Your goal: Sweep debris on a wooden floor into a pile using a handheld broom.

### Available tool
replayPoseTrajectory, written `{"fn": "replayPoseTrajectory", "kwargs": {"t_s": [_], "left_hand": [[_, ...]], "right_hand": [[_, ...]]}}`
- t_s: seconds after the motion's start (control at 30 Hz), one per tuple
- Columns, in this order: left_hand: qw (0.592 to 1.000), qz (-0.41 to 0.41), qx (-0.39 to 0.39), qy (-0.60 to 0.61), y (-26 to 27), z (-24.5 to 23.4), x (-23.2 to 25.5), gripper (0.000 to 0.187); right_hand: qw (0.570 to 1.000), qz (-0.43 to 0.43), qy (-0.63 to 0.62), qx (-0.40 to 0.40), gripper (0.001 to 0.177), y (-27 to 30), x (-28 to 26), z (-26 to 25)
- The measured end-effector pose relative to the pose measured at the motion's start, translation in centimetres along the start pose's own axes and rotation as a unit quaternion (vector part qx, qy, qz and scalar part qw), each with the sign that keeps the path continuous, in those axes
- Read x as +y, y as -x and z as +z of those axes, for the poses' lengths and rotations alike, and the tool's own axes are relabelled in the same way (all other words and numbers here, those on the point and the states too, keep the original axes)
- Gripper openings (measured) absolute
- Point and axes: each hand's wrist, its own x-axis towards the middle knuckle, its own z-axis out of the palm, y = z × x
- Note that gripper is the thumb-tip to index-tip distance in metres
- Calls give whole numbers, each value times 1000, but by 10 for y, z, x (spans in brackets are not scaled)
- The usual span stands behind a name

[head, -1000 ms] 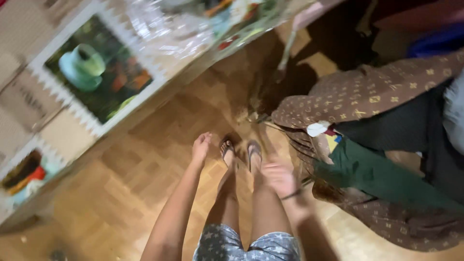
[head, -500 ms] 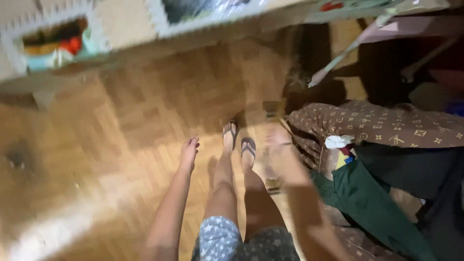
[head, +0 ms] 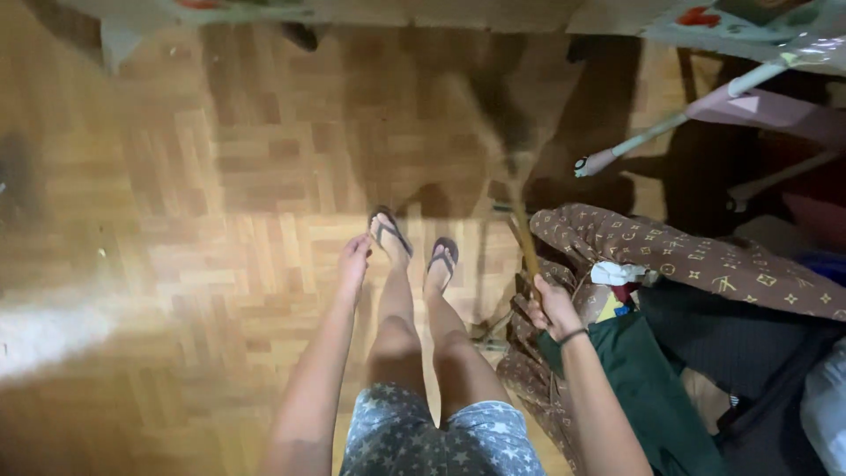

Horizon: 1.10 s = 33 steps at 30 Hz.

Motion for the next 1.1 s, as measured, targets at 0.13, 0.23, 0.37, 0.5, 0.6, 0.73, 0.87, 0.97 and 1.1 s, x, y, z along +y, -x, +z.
{"fn": "replayPoseTrajectory", "kwargs": {"t_s": [0.13,0.23,0.37,0.5,0.6,0.73,0.87,0.97,1.1], "left_hand": [[993,93,-25,70,-9,-11,-37,37],[996,-4,10,87,18,-21,-21,37],[993,-53,39,100,28,-38,-45,40],[985,6,43,167,22,-56,-64,47],[986,-43,48,154,51,-71,-7,49],[974,-20,42,220,29,-99,-45,52],[976,-36,80,201,32,-122,-51,45],[966,14,94,241,18,-134,-88,39],[958,-37,94,269,-9,-147,-176,35]], "right_hand": [[997,-20,-46,58,36,-139,90,18],[994,9,-104,-23,31,-233,169,104],[965,105,-149,-190,18,-153,188,196],[973,89,60,-204,42,-154,132,127],[997,51,28,-56,26,-4,-57,120],[993,63,-23,-99,23,-13,-138,95],[997,1,-79,-12,38,-160,-193,75],[991,-3,-135,-14,39,-276,-244,92],[987,-1,-151,47,31,-291,-254,221]]}}
